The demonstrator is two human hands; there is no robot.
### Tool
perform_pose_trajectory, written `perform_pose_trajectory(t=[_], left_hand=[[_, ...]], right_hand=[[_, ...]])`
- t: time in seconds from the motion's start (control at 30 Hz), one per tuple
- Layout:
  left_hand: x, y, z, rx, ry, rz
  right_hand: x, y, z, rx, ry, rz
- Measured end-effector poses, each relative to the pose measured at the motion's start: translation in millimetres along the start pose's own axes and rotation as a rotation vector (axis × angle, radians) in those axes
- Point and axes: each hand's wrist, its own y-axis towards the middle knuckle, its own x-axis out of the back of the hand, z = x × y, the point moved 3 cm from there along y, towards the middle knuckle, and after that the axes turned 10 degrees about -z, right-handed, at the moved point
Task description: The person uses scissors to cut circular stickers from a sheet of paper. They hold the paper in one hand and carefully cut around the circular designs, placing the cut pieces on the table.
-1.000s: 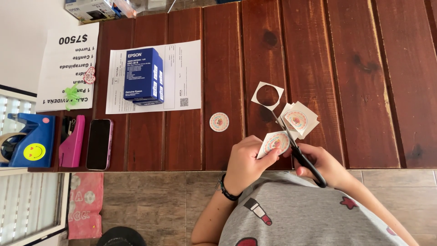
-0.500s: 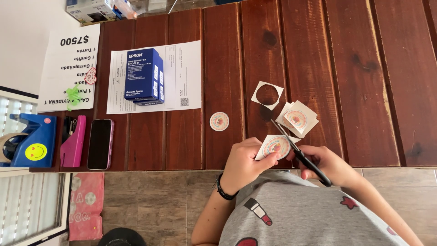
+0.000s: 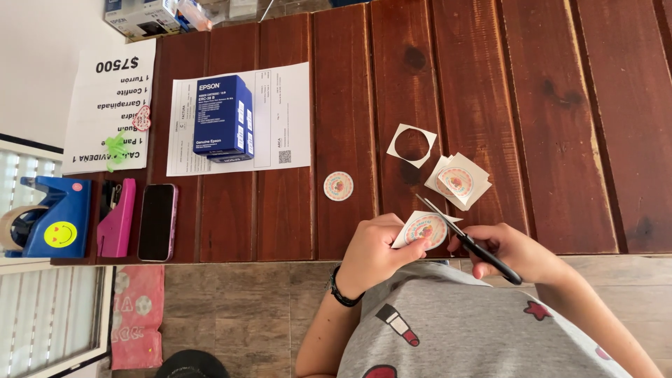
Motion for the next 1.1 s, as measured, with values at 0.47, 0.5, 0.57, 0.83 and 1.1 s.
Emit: perform_pose_trajectory(t=[0.47, 0.5, 0.57, 0.83, 1.1], left_hand=[[4.6, -1.0, 0.4, 0.113, -0.016, 0.08], [4.2, -1.1, 1.6, 0.138, -0.02, 0.085], [5.9, -0.9, -0.3, 0.132, -0.025, 0.092], [9.4, 2.5, -3.9, 0.115, -0.032, 0.113], [9.7, 4.1, 0.2, 0.127, -0.011, 0.142]], right_hand=[[7.8, 0.2, -5.9, 0.009, -0.045, 0.059], [8.6, -0.1, -4.5, -0.01, -0.064, 0.063], [9.9, 0.5, -3.1, -0.022, -0.042, 0.07], [15.3, 4.7, 16.9, 0.047, 0.012, 0.127], [25.8, 9.4, 10.3, -0.006, -0.148, 0.174]])
